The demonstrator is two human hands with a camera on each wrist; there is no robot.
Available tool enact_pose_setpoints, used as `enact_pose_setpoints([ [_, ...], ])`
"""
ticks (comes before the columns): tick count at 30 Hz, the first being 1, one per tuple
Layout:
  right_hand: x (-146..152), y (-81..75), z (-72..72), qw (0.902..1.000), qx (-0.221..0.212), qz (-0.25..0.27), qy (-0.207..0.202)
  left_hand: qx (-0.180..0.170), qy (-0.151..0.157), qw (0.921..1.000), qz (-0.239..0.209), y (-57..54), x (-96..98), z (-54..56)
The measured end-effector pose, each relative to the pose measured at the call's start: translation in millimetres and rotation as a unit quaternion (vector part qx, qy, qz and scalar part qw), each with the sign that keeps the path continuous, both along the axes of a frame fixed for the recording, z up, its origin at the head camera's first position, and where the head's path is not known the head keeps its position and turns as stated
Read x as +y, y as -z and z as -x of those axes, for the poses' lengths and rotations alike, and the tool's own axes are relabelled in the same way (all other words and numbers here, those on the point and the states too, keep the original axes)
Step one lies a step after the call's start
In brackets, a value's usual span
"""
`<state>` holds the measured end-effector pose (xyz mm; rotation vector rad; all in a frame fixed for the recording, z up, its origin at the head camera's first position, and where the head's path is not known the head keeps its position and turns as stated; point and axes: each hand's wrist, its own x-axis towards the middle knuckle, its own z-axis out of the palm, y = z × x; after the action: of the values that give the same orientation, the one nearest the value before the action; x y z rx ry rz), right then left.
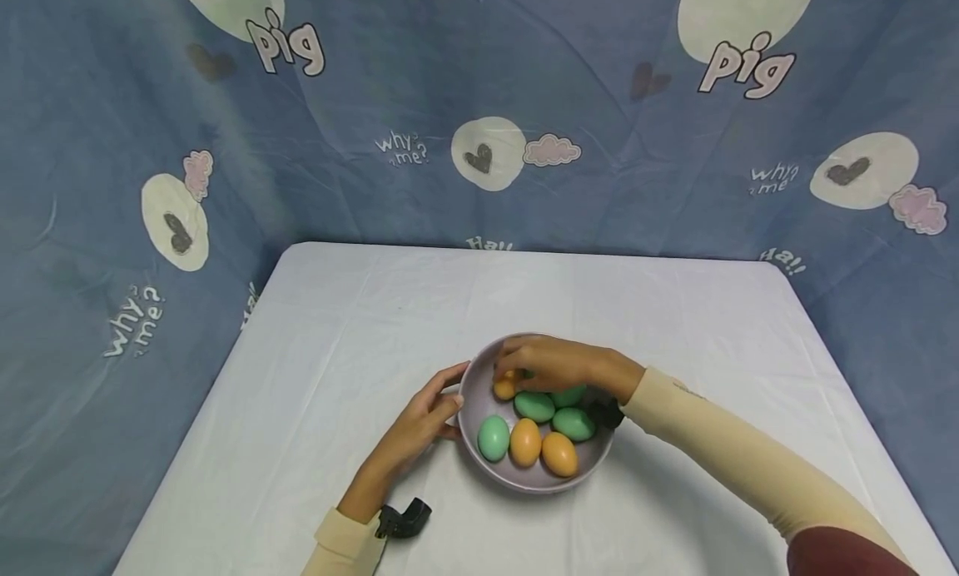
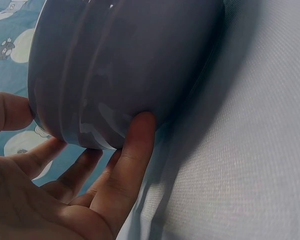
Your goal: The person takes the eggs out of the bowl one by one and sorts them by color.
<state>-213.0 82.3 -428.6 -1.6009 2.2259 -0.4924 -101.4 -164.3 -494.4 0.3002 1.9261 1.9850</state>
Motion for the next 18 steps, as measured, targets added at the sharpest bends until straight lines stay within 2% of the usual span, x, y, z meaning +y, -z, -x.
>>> enact_pose_setpoints([
  [9,-5.8,-0.6,-3.2,0.9999,0.006,-0.014,0.005,-0.003,-0.001,1.0000,-0.007,-1.1,1.0,0.2],
  [18,-8.8,1.4,-7.0,0.9994,-0.020,-0.025,0.012,-0.005,0.000,1.0000,-0.005,0.7,1.3,0.1],
])
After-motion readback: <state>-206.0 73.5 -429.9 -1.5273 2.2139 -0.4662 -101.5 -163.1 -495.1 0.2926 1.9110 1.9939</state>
